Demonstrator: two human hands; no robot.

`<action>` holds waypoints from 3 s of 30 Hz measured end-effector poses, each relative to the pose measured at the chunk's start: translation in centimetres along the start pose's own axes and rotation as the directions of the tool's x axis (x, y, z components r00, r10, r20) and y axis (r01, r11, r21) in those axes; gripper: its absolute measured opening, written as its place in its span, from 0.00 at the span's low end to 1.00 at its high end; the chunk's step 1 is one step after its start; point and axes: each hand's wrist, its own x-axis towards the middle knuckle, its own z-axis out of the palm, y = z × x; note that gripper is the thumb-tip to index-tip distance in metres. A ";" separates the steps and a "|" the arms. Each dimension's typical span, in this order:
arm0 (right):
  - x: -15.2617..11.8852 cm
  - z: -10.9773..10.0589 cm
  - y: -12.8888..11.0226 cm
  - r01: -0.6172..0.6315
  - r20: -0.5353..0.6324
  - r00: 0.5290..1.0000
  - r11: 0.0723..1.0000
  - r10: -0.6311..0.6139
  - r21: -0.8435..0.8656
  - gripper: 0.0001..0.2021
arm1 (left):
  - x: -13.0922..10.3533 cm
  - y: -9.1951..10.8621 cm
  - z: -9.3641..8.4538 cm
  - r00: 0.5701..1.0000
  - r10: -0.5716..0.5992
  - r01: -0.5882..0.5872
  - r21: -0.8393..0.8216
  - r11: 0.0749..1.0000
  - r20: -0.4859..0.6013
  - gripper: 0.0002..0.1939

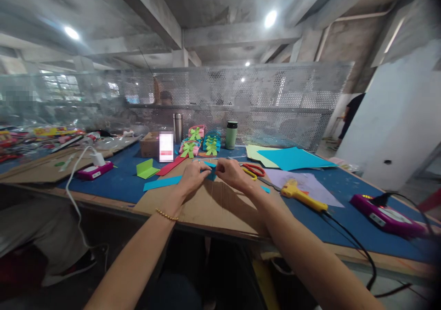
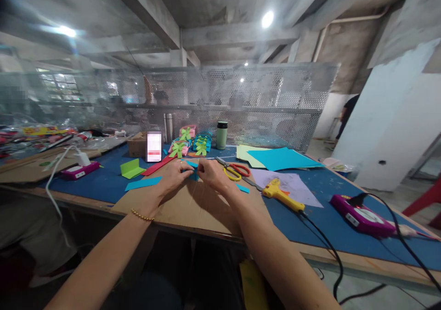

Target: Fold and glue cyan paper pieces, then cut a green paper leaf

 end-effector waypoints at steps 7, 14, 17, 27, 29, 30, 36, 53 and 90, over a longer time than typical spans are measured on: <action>0.1 0.2 0.1 0.001 -0.012 1.000 1.000 0.000 0.003 0.05 | -0.1 0.7 -0.3 1.000 -0.006 0.006 0.045 0.999 -0.015 0.08; 0.0 0.2 0.4 0.019 -0.003 1.000 1.000 -0.019 0.001 0.05 | -0.2 0.6 -0.2 1.000 0.018 -0.020 0.112 0.993 0.014 0.08; 0.0 0.3 0.3 0.029 0.000 1.000 1.000 -0.029 -0.001 0.04 | -0.3 0.7 -0.2 1.000 0.010 -0.013 0.136 0.991 0.020 0.08; 0.0 0.2 -0.2 0.019 0.013 1.000 1.000 -0.019 -0.010 0.04 | -0.3 0.9 -0.3 0.999 0.039 -0.041 0.211 0.977 0.013 0.06; 0.0 0.2 -0.2 0.022 0.015 1.000 1.000 -0.022 -0.006 0.05 | -0.3 0.8 -0.2 0.999 0.042 -0.043 0.231 0.972 0.010 0.06; 0.0 0.2 -0.2 0.023 0.014 1.000 1.000 -0.023 -0.006 0.05 | -0.3 0.8 -0.2 0.999 0.040 -0.041 0.242 0.969 0.009 0.06; 0.0 0.1 -0.2 0.027 0.013 1.000 1.000 -0.027 -0.004 0.06 | -0.2 0.9 -0.2 0.999 0.041 -0.044 0.271 0.962 0.018 0.06; -0.3 -0.2 -0.2 0.037 0.005 0.999 0.999 -0.037 -0.004 0.06 | -0.4 1.0 -0.3 0.998 0.050 -0.054 0.246 0.968 0.022 0.09; -0.1 0.4 0.5 0.075 -0.001 0.997 0.997 -0.075 0.002 0.05 | -0.3 1.4 -0.5 0.999 0.033 -0.038 0.262 0.964 0.024 0.07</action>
